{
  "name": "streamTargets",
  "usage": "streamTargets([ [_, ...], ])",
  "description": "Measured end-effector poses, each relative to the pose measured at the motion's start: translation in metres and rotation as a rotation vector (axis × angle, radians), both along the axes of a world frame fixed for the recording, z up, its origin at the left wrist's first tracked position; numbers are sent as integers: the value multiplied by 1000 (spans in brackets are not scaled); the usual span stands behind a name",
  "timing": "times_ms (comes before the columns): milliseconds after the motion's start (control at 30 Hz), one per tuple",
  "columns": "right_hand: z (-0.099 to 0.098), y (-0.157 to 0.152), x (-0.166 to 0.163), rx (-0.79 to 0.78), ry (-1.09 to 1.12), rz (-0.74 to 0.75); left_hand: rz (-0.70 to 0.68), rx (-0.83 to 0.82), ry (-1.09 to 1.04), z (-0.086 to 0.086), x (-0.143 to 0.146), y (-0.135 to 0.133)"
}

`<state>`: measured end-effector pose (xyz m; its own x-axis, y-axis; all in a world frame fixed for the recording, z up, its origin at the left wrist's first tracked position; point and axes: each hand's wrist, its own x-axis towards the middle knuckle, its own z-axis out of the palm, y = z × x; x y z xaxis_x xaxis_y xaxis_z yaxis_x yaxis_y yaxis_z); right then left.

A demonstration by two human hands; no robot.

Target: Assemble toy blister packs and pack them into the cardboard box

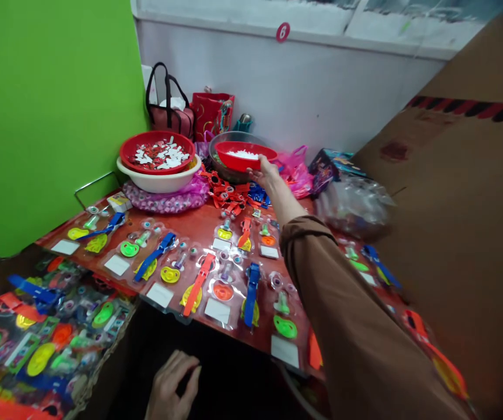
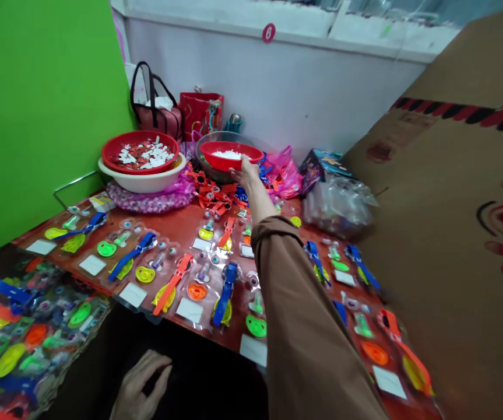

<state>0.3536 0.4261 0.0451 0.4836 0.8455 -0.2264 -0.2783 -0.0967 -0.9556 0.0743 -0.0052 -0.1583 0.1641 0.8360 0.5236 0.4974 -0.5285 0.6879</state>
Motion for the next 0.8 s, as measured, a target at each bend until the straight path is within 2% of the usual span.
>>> streamTargets([
  [100,-6,2,0,21,21,58,-6,-30,-12,0,0,1],
  [233,-7,-10,5,21,2,122,-13,-40,-30,1,0,2],
  [400,2,-43,8,11,-236,107,1,-97,-10,1,3,-4],
  [500,11,-78,1,89,-407,198,17,-155,13,-3,5,-8],
  [567,18,-118,-9,192,-550,300,29,-186,21,-6,5,-11],
  [667,26,-205,-27,315,-753,547,37,-227,15,-9,4,-15],
  [733,20,-276,-41,280,-754,729,31,-243,7,-11,4,-18],
  [800,2,-345,-56,196,-748,928,31,-241,6,-11,5,-19],
])
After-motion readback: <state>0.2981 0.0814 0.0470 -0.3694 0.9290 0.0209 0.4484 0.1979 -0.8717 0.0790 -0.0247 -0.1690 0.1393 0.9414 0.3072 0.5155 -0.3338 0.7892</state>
